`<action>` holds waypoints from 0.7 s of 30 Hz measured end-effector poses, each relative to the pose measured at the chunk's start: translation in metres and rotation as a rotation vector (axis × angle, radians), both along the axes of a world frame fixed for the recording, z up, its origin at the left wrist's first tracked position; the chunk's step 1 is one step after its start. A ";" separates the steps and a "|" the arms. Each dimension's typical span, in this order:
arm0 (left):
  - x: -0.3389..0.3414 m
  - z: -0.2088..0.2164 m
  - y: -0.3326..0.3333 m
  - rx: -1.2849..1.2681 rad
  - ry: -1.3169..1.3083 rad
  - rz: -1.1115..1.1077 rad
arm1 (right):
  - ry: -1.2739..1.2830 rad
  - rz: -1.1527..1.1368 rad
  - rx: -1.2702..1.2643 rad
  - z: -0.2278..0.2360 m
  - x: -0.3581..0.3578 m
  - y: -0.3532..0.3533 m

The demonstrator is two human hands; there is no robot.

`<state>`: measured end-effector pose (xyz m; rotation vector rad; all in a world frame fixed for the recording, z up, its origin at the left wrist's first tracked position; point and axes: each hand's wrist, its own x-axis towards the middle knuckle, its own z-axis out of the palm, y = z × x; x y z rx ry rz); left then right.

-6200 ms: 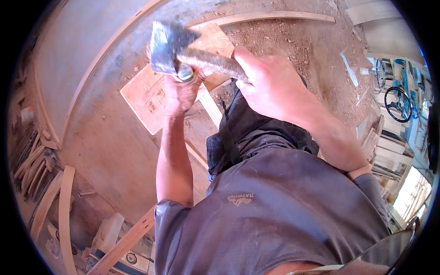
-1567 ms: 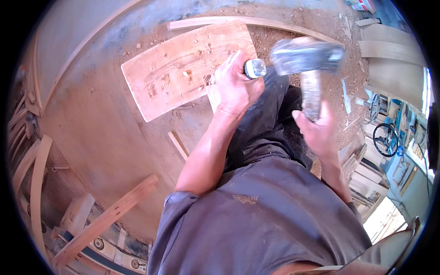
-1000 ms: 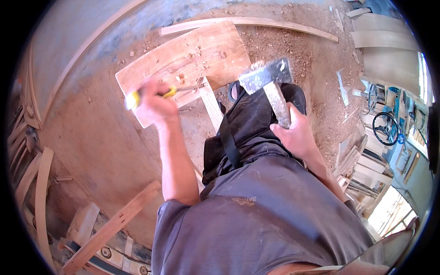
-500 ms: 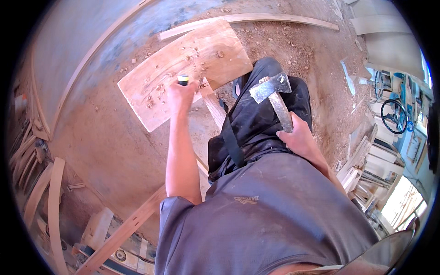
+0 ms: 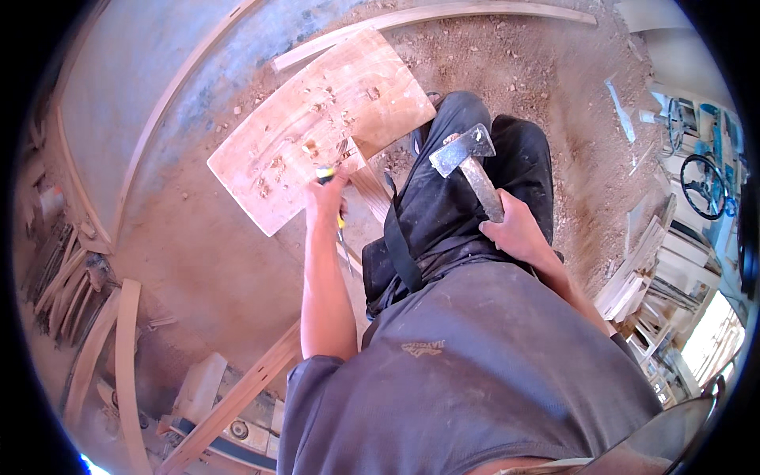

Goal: The person carves a piece of wood using a chisel and a hammer, then sands the edge of the wood with a sanding block.

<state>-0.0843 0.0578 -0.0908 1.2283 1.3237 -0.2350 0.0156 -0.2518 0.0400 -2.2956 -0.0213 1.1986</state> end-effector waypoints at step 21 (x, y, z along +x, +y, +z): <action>0.055 0.030 -0.109 0.598 0.571 -0.468 | 0.267 -0.475 0.280 -0.076 0.208 -0.066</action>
